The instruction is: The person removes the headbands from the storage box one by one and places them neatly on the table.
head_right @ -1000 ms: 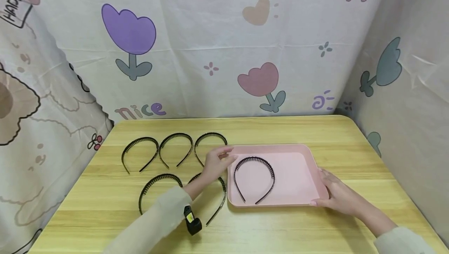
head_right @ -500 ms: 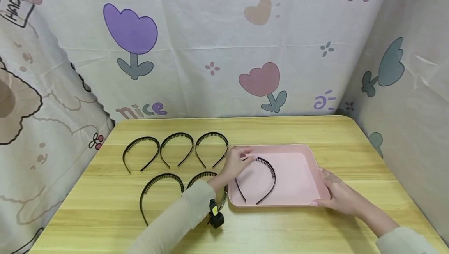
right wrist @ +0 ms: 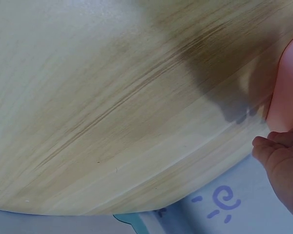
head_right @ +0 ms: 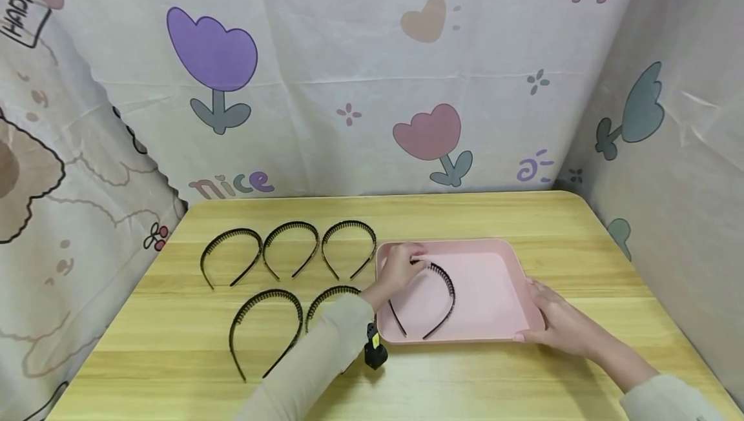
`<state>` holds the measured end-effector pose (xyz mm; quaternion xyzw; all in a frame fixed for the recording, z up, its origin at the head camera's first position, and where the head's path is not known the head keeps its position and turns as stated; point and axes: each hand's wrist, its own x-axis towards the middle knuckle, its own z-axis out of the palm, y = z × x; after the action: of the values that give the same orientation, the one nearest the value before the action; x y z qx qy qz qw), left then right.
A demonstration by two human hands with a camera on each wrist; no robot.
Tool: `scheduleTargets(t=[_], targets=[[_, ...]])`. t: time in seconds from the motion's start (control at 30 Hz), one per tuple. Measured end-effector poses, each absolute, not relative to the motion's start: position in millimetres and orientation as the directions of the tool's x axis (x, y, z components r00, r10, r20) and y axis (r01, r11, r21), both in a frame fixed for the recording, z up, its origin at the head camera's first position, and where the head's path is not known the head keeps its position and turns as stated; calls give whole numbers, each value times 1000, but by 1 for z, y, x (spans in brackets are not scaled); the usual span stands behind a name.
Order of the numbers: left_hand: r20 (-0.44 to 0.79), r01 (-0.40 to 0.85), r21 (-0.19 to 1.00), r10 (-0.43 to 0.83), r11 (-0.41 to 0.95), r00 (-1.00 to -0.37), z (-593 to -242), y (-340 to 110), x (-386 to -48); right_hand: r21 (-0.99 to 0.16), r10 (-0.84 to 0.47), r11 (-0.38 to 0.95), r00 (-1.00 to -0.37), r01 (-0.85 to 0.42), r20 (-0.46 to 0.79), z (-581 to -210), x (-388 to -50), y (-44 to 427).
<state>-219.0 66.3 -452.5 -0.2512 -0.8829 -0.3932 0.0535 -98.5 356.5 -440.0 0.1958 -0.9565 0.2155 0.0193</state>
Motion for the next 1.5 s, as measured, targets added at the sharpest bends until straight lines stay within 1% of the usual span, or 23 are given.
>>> scheduleTargets(t=[0.2, 0.47, 0.8, 1.03, 1.3, 1.5], targets=[[195, 434, 660, 417, 613, -888, -453, 66, -222, -415, -362, 830, -926, -372, 107, -440, -96, 354], [124, 382, 632, 398, 675, -909, -457, 65, -224, -403, -376, 827, -918, -393, 123, -440, -95, 351], [43, 320, 612, 374, 724, -926, -455, 65, -225, -423, -361, 831, -929, -361, 84, -437, -97, 350], [47, 350, 601, 406, 718, -913, -453, 64, -226, -422, -355, 835, -932, -354, 78, -436, -97, 351], [44, 367, 630, 441, 684, -896, -448, 59, -230, -415, -355, 837, -931, -357, 86, -436, -97, 354], [45, 391, 591, 455, 705, -889, -442, 58, -234, -411, -357, 836, -929, -364, 96, -436, -98, 355]])
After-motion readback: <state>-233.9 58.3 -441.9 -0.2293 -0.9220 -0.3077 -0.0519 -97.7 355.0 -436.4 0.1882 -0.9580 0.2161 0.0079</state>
